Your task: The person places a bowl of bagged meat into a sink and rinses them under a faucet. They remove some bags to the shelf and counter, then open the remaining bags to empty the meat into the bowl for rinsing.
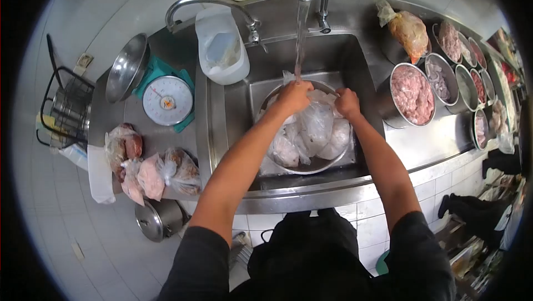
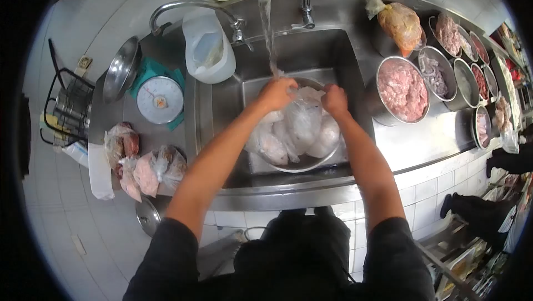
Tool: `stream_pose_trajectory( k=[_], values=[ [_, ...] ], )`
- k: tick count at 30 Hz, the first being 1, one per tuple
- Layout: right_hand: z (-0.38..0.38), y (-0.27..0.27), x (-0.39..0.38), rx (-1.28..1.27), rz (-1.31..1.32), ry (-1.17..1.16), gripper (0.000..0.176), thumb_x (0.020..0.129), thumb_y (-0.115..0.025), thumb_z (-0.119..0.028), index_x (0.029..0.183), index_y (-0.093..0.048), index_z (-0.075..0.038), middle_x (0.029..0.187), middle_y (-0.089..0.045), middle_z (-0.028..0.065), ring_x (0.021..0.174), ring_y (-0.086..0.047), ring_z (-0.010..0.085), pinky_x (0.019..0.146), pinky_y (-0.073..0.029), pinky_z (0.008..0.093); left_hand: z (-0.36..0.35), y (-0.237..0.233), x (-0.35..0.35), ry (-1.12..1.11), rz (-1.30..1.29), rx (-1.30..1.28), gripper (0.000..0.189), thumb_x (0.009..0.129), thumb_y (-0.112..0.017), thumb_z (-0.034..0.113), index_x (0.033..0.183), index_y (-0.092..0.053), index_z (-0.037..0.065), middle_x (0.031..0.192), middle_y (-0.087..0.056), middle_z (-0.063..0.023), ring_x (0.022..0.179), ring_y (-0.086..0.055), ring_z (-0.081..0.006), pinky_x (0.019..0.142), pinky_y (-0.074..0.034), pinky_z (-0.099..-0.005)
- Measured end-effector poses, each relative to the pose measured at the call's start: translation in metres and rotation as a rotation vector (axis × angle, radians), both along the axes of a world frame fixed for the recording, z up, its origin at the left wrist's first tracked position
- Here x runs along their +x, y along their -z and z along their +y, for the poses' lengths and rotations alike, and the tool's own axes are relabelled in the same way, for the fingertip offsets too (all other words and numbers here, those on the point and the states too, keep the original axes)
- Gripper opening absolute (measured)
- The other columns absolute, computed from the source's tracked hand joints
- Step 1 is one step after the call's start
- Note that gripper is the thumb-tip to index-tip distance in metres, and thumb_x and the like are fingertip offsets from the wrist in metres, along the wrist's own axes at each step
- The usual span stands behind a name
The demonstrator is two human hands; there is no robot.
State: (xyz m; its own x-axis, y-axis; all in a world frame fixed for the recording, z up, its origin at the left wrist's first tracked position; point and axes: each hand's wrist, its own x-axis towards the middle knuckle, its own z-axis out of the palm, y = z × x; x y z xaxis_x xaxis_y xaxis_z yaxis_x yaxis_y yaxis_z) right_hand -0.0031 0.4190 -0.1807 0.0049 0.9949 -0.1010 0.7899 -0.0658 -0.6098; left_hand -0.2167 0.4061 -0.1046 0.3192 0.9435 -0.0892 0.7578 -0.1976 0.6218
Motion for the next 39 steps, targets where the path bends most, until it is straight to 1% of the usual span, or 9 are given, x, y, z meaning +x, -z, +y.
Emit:
stream_pose_trajectory(
  k=[5,8,11,17,26,30,32,33,39],
  values=[
    [0.048,0.105,0.004,-0.270,-0.276,-0.081,0.036,0.072,-0.060,-0.017,0.105,-0.066,-0.003,0.109,-0.064,0.0198,0.105,-0.060,0.0338,0.088,-0.050,0.0394,-0.021,-0.011,0.001,-0.085,-0.101,-0.044,0.040,0.078,-0.070,0.021,0.114,-0.061,0.008,0.115,-0.061,-0.0167,0.109,-0.057,-0.0342,0.093,-0.044,-0.0388],
    [0.053,0.124,-0.004,-0.405,0.009,0.076,0.041,0.071,-0.062,-0.020,0.108,-0.065,-0.004,0.112,-0.063,0.0188,0.106,-0.060,0.0331,0.090,-0.049,0.0393,-0.019,-0.006,-0.010,-0.043,-0.074,-0.101,0.046,0.078,-0.070,0.024,0.119,-0.058,0.009,0.121,-0.058,-0.0179,0.115,-0.053,-0.0340,0.096,-0.042,-0.0401],
    [0.047,0.164,-0.003,-0.093,-0.048,0.140,0.041,0.070,-0.063,-0.021,0.107,-0.065,-0.003,0.109,-0.064,0.0206,0.105,-0.061,0.0333,0.089,-0.048,0.0382,-0.026,0.016,-0.008,-0.001,-0.105,-0.130,0.050,0.078,-0.070,0.027,0.122,-0.055,0.007,0.123,-0.057,-0.0185,0.117,-0.052,-0.0343,0.097,-0.042,-0.0401],
    [0.034,0.116,0.012,-0.442,0.380,0.242,0.040,0.064,-0.066,-0.016,0.101,-0.064,0.000,0.104,-0.065,0.0222,0.100,-0.062,0.0339,0.086,-0.048,0.0378,-0.040,0.052,0.003,-0.011,-0.108,-0.168,0.063,0.078,-0.071,0.035,0.129,-0.050,0.005,0.125,-0.055,-0.0202,0.116,-0.053,-0.0338,0.098,-0.041,-0.0380],
    [-0.024,-0.077,-0.006,0.074,0.590,0.207,0.016,0.064,-0.060,-0.004,0.080,-0.058,0.001,0.076,-0.063,0.0159,0.071,-0.060,0.0245,0.068,-0.047,0.0351,-0.040,0.054,0.008,-0.231,-0.347,-0.194,0.077,0.080,-0.068,0.048,0.130,-0.044,-0.005,0.125,-0.055,-0.0223,0.116,-0.052,-0.0342,0.099,-0.040,-0.0386],
    [-0.059,-0.164,0.006,0.078,0.905,0.196,0.016,0.066,-0.060,0.003,0.075,-0.052,-0.007,0.070,-0.052,-0.0015,0.069,-0.052,0.0102,0.061,-0.047,0.0309,-0.049,0.027,0.037,-0.368,-1.222,-0.615,0.055,0.089,-0.060,0.042,0.129,-0.050,0.006,0.122,-0.058,-0.0085,0.113,-0.053,-0.0218,0.096,-0.042,-0.0376],
    [-0.076,-0.181,0.008,-0.106,1.273,0.274,0.032,0.064,-0.068,0.008,0.081,-0.049,-0.010,0.074,-0.050,-0.0024,0.070,-0.052,0.0110,0.061,-0.047,0.0277,-0.068,0.009,0.041,-0.364,-1.620,-1.096,0.059,0.088,-0.056,0.051,0.130,-0.048,0.011,0.127,-0.054,-0.0068,0.117,-0.052,-0.0244,0.100,-0.041,-0.0431],
    [-0.082,-0.172,0.008,-0.099,1.438,0.236,0.031,0.067,-0.066,0.010,0.083,-0.049,-0.010,0.077,-0.050,-0.0022,0.072,-0.054,0.0114,0.066,-0.049,0.0284,-0.085,-0.018,0.046,-0.272,-1.755,-0.957,0.056,0.090,-0.054,0.046,0.132,-0.046,0.009,0.128,-0.054,-0.0082,0.118,-0.051,-0.0279,0.101,-0.041,-0.0463],
    [-0.115,-0.128,0.021,0.136,0.892,0.051,0.048,0.069,-0.081,-0.010,0.104,-0.050,-0.003,0.095,-0.059,0.0054,0.087,-0.058,0.0146,0.076,-0.050,0.0297,-0.120,-0.008,0.054,-0.403,-1.607,-0.886,0.043,0.086,-0.059,0.019,0.124,-0.050,0.002,0.120,-0.057,-0.0154,0.111,-0.056,-0.0299,0.099,-0.043,-0.0476]
  ],
)
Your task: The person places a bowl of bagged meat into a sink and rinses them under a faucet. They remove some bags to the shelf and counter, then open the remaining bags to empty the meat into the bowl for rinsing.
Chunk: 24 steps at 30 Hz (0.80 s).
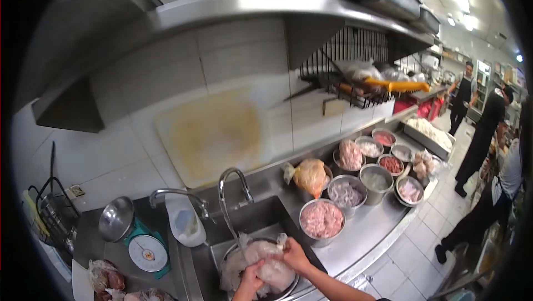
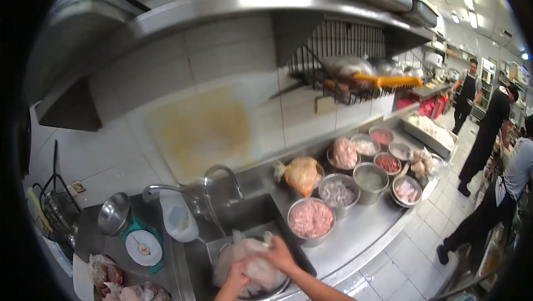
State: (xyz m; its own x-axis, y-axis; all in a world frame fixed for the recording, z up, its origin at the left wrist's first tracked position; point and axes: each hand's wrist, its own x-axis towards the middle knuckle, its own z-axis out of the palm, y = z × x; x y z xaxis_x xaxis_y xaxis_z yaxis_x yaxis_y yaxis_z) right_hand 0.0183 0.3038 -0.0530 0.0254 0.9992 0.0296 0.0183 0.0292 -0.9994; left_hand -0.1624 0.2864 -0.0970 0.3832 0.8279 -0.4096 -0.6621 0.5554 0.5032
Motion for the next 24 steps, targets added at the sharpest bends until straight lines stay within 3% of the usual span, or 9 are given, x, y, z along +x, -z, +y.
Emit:
stream_pose_trajectory(
  k=[1,4,7,11,14,17,18,20,24],
  values=[
    [0.001,0.020,0.009,0.056,-0.109,-0.089,0.054,0.071,-0.081,-0.014,0.111,-0.048,-0.002,0.103,-0.059,0.0091,0.094,-0.058,0.0163,0.079,-0.050,0.0302,-0.006,-0.011,0.005,-0.010,0.015,0.024,0.043,0.086,-0.059,0.018,0.124,-0.050,0.001,0.120,-0.057,-0.0153,0.111,-0.056,-0.0296,0.099,-0.043,-0.0464],
    [-0.022,0.000,0.027,-0.630,0.620,-0.616,0.068,0.080,-0.074,-0.026,0.134,-0.039,-0.002,0.123,-0.055,0.0137,0.113,-0.056,0.0249,0.092,-0.050,0.0378,-0.032,-0.046,0.019,-0.036,0.069,0.091,0.042,0.086,-0.060,0.018,0.123,-0.051,0.001,0.119,-0.058,-0.0146,0.111,-0.056,-0.0283,0.098,-0.044,-0.0429],
    [-0.029,0.052,0.025,-0.613,0.756,-0.530,0.055,0.080,-0.068,-0.027,0.122,-0.048,0.003,0.112,-0.061,0.0182,0.102,-0.061,0.0335,0.086,-0.052,0.0470,-0.047,-0.055,0.027,0.028,0.154,0.131,0.040,0.087,-0.060,0.020,0.121,-0.053,0.000,0.117,-0.059,-0.0133,0.109,-0.057,-0.0259,0.096,-0.046,-0.0395],
    [-0.047,0.083,0.038,-0.720,0.968,-0.463,0.041,0.083,-0.057,-0.018,0.119,-0.052,0.001,0.108,-0.063,0.0182,0.096,-0.064,0.0335,0.085,-0.052,0.0472,-0.051,-0.076,0.025,0.236,0.813,0.085,0.063,0.079,-0.064,0.059,0.106,-0.065,0.003,0.097,-0.066,-0.0111,0.096,-0.062,-0.0231,0.083,-0.049,-0.0354],
    [-0.045,0.100,0.037,-0.741,0.999,-0.433,0.041,0.084,-0.052,-0.020,0.118,-0.052,0.002,0.108,-0.063,0.0185,0.099,-0.062,0.0351,0.085,-0.051,0.0491,-0.042,-0.093,0.001,0.281,1.294,0.078,0.056,0.083,-0.060,0.057,0.104,-0.066,0.005,0.091,-0.067,-0.0111,0.086,-0.063,-0.0223,0.075,-0.049,-0.0355],
    [-0.070,0.046,0.052,-0.684,0.885,-0.408,0.045,0.082,-0.056,-0.024,0.119,-0.052,0.001,0.111,-0.062,0.0186,0.105,-0.059,0.0350,0.086,-0.049,0.0471,-0.051,-0.173,-0.027,-0.181,1.604,0.629,0.048,0.086,-0.058,0.051,0.102,-0.066,0.006,0.087,-0.066,-0.0123,0.079,-0.063,-0.0249,0.071,-0.048,-0.0368],
    [-0.104,-0.006,0.066,-0.056,0.423,-0.577,0.047,0.081,-0.058,-0.025,0.121,-0.052,-0.001,0.115,-0.060,0.0179,0.108,-0.057,0.0353,0.090,-0.048,0.0476,-0.051,-0.212,-0.037,-0.370,1.575,0.677,0.043,0.087,-0.059,0.047,0.095,-0.066,0.005,0.091,-0.067,-0.0133,0.085,-0.064,-0.0279,0.074,-0.049,-0.0385],
    [-0.080,0.016,0.064,-0.623,1.014,-0.359,0.053,0.078,-0.062,-0.025,0.124,-0.049,0.000,0.119,-0.058,0.0187,0.109,-0.057,0.0354,0.091,-0.048,0.0493,-0.069,-0.331,-0.046,-0.881,1.679,1.193,0.032,0.084,-0.064,0.031,0.094,-0.064,0.001,0.094,-0.065,-0.0170,0.089,-0.063,-0.0306,0.074,-0.048,-0.0400],
    [-0.084,-0.025,0.079,-0.566,1.095,-0.372,0.063,0.074,-0.065,-0.016,0.131,-0.043,0.001,0.124,-0.055,0.0209,0.112,-0.055,0.0340,0.096,-0.044,0.0511,-0.097,-0.500,-0.062,-1.520,1.819,1.597,0.020,0.084,-0.065,0.014,0.097,-0.061,-0.001,0.099,-0.060,-0.0176,0.092,-0.059,-0.0328,0.081,-0.047,-0.0394]
  ],
)
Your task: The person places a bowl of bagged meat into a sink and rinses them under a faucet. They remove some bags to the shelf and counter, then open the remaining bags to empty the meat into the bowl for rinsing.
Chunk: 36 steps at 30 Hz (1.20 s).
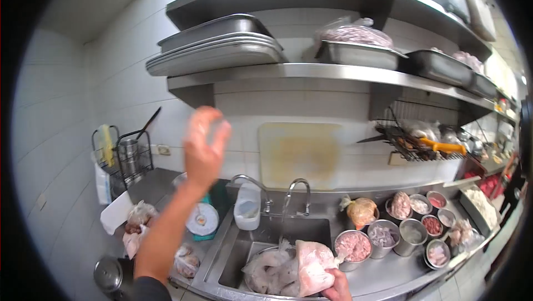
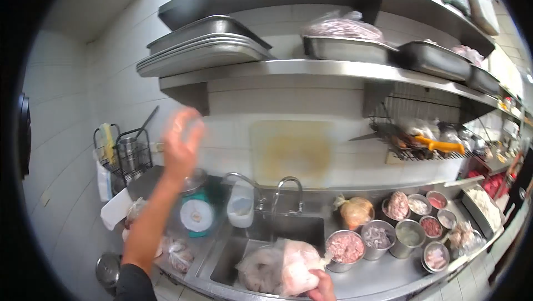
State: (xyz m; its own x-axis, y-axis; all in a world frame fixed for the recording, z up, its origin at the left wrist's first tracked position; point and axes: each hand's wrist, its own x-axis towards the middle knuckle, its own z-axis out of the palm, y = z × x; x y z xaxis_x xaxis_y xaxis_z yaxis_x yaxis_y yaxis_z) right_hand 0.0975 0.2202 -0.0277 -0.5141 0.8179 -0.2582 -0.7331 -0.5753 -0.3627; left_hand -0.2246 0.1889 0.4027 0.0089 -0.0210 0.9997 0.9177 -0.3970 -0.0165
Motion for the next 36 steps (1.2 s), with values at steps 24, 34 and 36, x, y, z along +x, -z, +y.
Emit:
stream_pose_trajectory(
  k=[24,34,36],
  values=[
    [-0.127,-0.010,-0.012,-0.159,-0.178,0.572,0.052,0.079,-0.051,-0.003,0.129,-0.040,0.006,0.122,-0.053,0.0227,0.113,-0.054,0.0368,0.104,-0.039,0.0494,0.030,-0.159,-0.108,-0.147,0.290,0.200,0.041,0.094,-0.056,0.030,0.130,-0.053,0.012,0.130,-0.054,-0.0092,0.124,-0.048,-0.0232,0.104,-0.037,-0.0352],
    [-0.123,0.011,0.014,0.005,-0.336,0.852,0.051,0.073,-0.053,0.004,0.123,-0.046,0.002,0.115,-0.056,0.0168,0.101,-0.060,0.0321,0.087,-0.053,0.0431,0.003,0.106,-0.088,0.076,0.165,-0.403,0.044,0.084,-0.063,0.008,0.125,-0.051,-0.003,0.129,-0.053,-0.0165,0.124,-0.046,-0.0292,0.106,-0.032,-0.0397],
    [-0.119,0.034,0.025,-0.009,-0.375,0.870,0.052,0.073,-0.051,0.003,0.125,-0.045,0.002,0.116,-0.055,0.0183,0.103,-0.059,0.0336,0.089,-0.051,0.0448,-0.013,0.172,-0.079,0.378,0.008,-0.647,0.037,0.079,-0.066,0.007,0.114,-0.058,-0.002,0.126,-0.054,-0.0169,0.118,-0.050,-0.0309,0.096,-0.041,-0.0379]
  ],
)
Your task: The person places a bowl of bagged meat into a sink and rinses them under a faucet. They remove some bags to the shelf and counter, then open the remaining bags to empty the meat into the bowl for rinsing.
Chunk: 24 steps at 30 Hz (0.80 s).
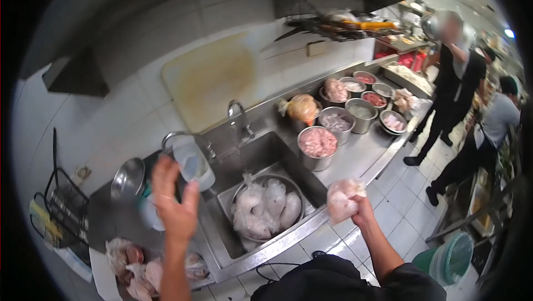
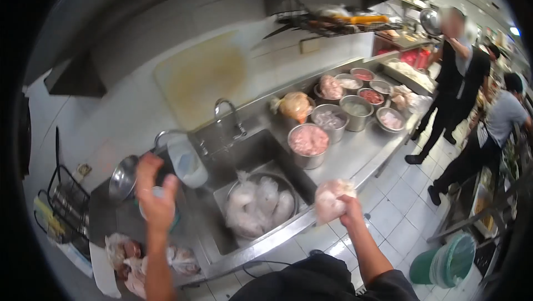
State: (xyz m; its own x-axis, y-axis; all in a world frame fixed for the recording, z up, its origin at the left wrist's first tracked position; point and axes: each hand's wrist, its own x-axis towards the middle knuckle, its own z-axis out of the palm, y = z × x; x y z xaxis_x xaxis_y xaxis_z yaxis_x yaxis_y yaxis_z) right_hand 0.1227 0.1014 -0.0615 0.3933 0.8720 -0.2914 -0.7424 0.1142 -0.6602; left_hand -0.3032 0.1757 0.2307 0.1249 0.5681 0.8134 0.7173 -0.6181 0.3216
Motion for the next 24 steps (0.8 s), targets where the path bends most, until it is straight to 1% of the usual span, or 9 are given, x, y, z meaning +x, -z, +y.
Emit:
stream_pose_trajectory(
  k=[2,4,6,8,10,12,15,21,24],
  values=[
    [0.008,0.021,0.022,-0.028,-0.078,0.030,0.055,0.074,-0.050,0.000,0.128,-0.041,0.004,0.120,-0.053,0.0218,0.109,-0.057,0.0369,0.094,-0.048,0.0498,-0.018,0.067,-0.006,0.056,-0.275,-0.338,0.032,0.079,-0.067,0.008,0.109,-0.061,-0.002,0.124,-0.056,-0.0161,0.111,-0.054,-0.0301,0.087,-0.045,-0.0362],
    [0.012,0.010,0.029,-0.039,-0.155,0.033,0.055,0.074,-0.049,-0.001,0.128,-0.041,0.004,0.120,-0.053,0.0224,0.109,-0.056,0.0381,0.094,-0.048,0.0509,-0.038,0.120,-0.026,-0.044,-0.290,-0.488,0.024,0.082,-0.066,0.009,0.102,-0.063,-0.003,0.118,-0.059,-0.0156,0.106,-0.057,-0.0286,0.084,-0.046,-0.0335],
    [0.015,0.009,0.040,-0.045,-0.164,0.063,0.054,0.075,-0.049,-0.001,0.128,-0.041,0.005,0.120,-0.053,0.0226,0.109,-0.056,0.0390,0.095,-0.047,0.0521,-0.067,0.164,-0.052,-0.097,-0.426,-0.571,0.018,0.084,-0.065,0.009,0.097,-0.064,-0.003,0.112,-0.061,-0.0144,0.103,-0.059,-0.0260,0.080,-0.047,-0.0325],
    [0.024,0.019,0.055,-0.052,-0.108,0.096,0.054,0.075,-0.048,-0.001,0.129,-0.040,0.004,0.121,-0.052,0.0225,0.110,-0.055,0.0396,0.095,-0.046,0.0533,-0.093,0.221,-0.090,-0.205,-0.430,-0.463,0.015,0.084,-0.064,0.008,0.095,-0.064,-0.003,0.108,-0.061,-0.0138,0.099,-0.060,-0.0234,0.076,-0.049,-0.0326],
    [0.026,0.007,0.056,-0.039,-0.084,0.097,0.054,0.076,-0.048,-0.002,0.129,-0.041,0.004,0.121,-0.053,0.0221,0.110,-0.055,0.0394,0.096,-0.046,0.0531,-0.127,0.256,-0.109,-0.291,-0.728,-0.567,0.013,0.083,-0.065,0.006,0.093,-0.065,-0.003,0.101,-0.063,-0.0133,0.092,-0.061,-0.0210,0.074,-0.050,-0.0322],
    [0.030,-0.001,0.057,-0.035,-0.060,0.091,0.054,0.076,-0.048,-0.002,0.129,-0.041,0.004,0.121,-0.053,0.0218,0.110,-0.055,0.0390,0.096,-0.046,0.0527,-0.155,0.303,-0.142,-0.377,-0.704,-0.615,0.012,0.085,-0.064,0.007,0.093,-0.064,-0.003,0.094,-0.065,-0.0084,0.085,-0.059,-0.0145,0.079,-0.047,-0.0280],
    [0.035,-0.007,0.062,-0.036,-0.035,0.109,0.053,0.076,-0.048,-0.003,0.129,-0.041,0.002,0.121,-0.053,0.0214,0.110,-0.055,0.0382,0.097,-0.045,0.0517,-0.168,0.241,-0.109,-0.503,-0.638,-0.764,0.027,0.088,-0.064,0.021,0.103,-0.065,-0.002,0.093,-0.068,-0.0113,0.083,-0.062,-0.0179,0.078,-0.049,-0.0312],
    [0.032,-0.019,0.058,0.044,0.033,0.102,0.056,0.074,-0.051,-0.003,0.129,-0.041,0.000,0.121,-0.053,0.0215,0.110,-0.055,0.0387,0.098,-0.045,0.0512,-0.144,0.250,-0.116,-0.484,-0.561,-0.636,0.020,0.088,-0.063,0.014,0.101,-0.064,-0.002,0.091,-0.067,-0.0100,0.083,-0.061,-0.0165,0.077,-0.049,-0.0296],
    [0.022,-0.049,0.050,0.112,0.015,0.111,0.057,0.074,-0.051,-0.004,0.130,-0.041,0.001,0.121,-0.052,0.0218,0.111,-0.054,0.0392,0.098,-0.044,0.0517,-0.133,0.224,-0.097,-0.449,-0.547,-0.594,0.017,0.088,-0.063,0.011,0.100,-0.065,-0.001,0.090,-0.067,-0.0086,0.083,-0.061,-0.0154,0.077,-0.049,-0.0291]
  ],
)
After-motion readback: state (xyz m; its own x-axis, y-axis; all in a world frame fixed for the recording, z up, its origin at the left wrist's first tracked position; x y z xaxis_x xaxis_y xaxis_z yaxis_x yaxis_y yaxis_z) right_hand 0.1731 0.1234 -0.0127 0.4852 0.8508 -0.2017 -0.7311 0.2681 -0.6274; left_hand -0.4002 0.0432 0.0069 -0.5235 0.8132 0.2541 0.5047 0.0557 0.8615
